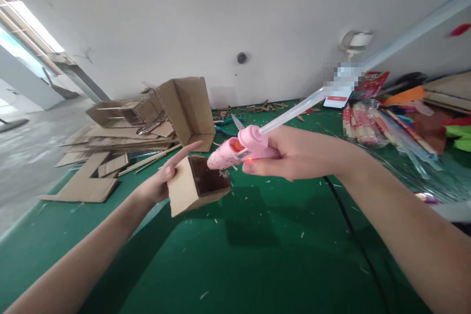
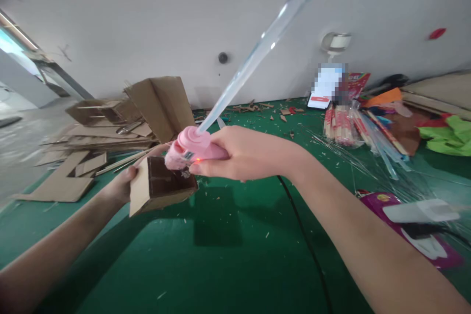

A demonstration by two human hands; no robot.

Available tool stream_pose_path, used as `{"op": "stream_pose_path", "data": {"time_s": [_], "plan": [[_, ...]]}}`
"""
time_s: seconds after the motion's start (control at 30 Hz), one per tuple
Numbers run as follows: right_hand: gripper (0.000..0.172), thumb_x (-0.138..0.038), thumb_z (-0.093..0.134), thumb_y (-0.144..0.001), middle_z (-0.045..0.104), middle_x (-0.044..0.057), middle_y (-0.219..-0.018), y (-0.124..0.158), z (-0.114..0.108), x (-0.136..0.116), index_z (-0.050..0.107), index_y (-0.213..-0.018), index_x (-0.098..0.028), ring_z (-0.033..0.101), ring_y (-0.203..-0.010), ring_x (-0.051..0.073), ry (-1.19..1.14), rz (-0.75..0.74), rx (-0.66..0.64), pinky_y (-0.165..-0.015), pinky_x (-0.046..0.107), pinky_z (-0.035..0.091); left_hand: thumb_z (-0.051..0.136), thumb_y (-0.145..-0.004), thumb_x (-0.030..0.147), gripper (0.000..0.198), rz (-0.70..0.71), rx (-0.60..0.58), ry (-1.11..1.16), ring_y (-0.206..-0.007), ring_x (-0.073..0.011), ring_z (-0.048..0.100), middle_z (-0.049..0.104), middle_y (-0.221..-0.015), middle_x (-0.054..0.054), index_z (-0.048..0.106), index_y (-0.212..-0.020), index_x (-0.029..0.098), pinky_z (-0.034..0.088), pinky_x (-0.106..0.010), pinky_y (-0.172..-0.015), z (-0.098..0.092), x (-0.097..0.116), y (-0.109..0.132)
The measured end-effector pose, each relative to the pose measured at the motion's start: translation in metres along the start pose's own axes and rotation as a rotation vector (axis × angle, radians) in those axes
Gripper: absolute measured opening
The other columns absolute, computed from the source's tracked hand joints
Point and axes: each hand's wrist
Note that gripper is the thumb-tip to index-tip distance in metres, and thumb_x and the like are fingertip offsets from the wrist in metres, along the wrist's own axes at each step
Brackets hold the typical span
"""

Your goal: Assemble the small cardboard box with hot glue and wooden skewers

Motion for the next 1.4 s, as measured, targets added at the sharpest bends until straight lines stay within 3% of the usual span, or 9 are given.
{"op": "stream_pose_path", "data": {"time_s": [0.17,0.33,0.47,0.77,1.0,1.1,1.23,1.4], "plan": [[0.029,-0.044,0.049,-0.089,0.045,-0.003,-0.063,-0.012,0.017,0.003,0.050,-0.075,-0.019,0.039,-0.059,0.011,0.012,-0.102,-0.007,-0.059,0.027,0.028,0.071,-0.072,0.060,0.094,0.056,-0.073,0.135,-0.114,-0.0338,0.060,0.055,-0.135,-0.014,0.030,-0.147,0.021,0.050,-0.044,-0.094,-0.003,-0.009,-0.001],[0.026,-0.040,0.044,-0.092,0.050,-0.001,-0.067,-0.013,0.026,-0.005,0.050,-0.077,-0.020,0.041,-0.059,0.011,0.080,-0.006,0.024,-0.058,0.027,0.028,0.070,-0.075,0.058,0.084,0.060,-0.073,0.148,-0.112,-0.0301,0.062,0.060,-0.128,-0.010,0.037,-0.144,0.023,0.052,-0.039,-0.094,0.000,-0.011,-0.001],[0.029,-0.044,0.042,-0.091,0.052,-0.001,-0.066,-0.010,0.030,-0.012,0.048,-0.076,-0.020,0.040,-0.053,0.010,0.126,0.071,-0.016,-0.053,0.027,0.027,0.077,-0.070,0.054,0.093,0.019,-0.095,0.170,-0.108,-0.0278,0.064,0.063,-0.124,-0.010,0.033,-0.146,0.023,0.052,-0.037,-0.092,0.008,-0.007,-0.001],[0.035,-0.045,0.038,-0.091,0.049,-0.003,-0.057,-0.010,0.037,-0.020,0.043,-0.066,-0.019,0.032,-0.041,0.006,0.136,0.144,-0.030,-0.043,0.025,0.024,0.078,-0.067,0.053,0.101,-0.029,-0.090,0.176,-0.110,-0.0333,0.063,0.060,-0.128,-0.013,0.026,-0.148,0.022,0.051,-0.043,-0.093,0.010,-0.010,0.000],[0.032,-0.039,0.038,-0.090,0.050,-0.001,-0.059,-0.010,0.042,-0.026,0.052,-0.070,-0.018,0.035,-0.043,0.007,0.124,0.201,-0.011,-0.045,0.024,0.026,0.080,-0.064,0.051,0.098,-0.057,-0.039,0.234,-0.107,-0.0333,0.064,0.061,-0.126,-0.011,0.033,-0.145,0.022,0.054,-0.040,-0.090,0.007,-0.018,0.002],[0.031,-0.037,0.040,-0.089,0.052,0.000,-0.060,-0.010,0.044,-0.029,0.056,-0.072,-0.018,0.037,-0.045,0.008,0.124,0.198,0.004,-0.045,0.024,0.025,0.081,-0.061,0.053,0.104,-0.084,-0.017,0.237,-0.112,-0.0381,0.060,0.058,-0.129,-0.012,0.031,-0.147,0.023,0.053,-0.047,-0.092,0.006,-0.020,0.003],[0.031,-0.037,0.040,-0.090,0.053,0.000,-0.061,-0.010,0.046,-0.032,0.061,-0.079,-0.017,0.036,-0.045,0.009,0.145,0.229,0.013,-0.044,0.025,0.025,0.079,-0.064,0.053,0.105,-0.110,-0.046,0.233,-0.115,-0.0414,0.058,0.054,-0.136,-0.014,0.024,-0.149,0.025,0.050,-0.054,-0.095,0.006,-0.020,0.004],[0.028,-0.037,0.042,-0.090,0.053,-0.001,-0.063,-0.010,0.046,-0.034,0.062,-0.088,-0.018,0.032,-0.045,0.008,0.157,0.232,0.020,-0.043,0.024,0.025,0.076,-0.067,0.052,0.105,-0.088,-0.102,0.220,-0.119,-0.0399,0.056,0.050,-0.140,-0.016,0.020,-0.151,0.023,0.049,-0.053,-0.097,0.002,-0.022,0.003]]}}
Point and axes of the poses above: each hand's wrist, its own y-axis away from the middle knuckle, its own z-axis out of the palm, x = y × z
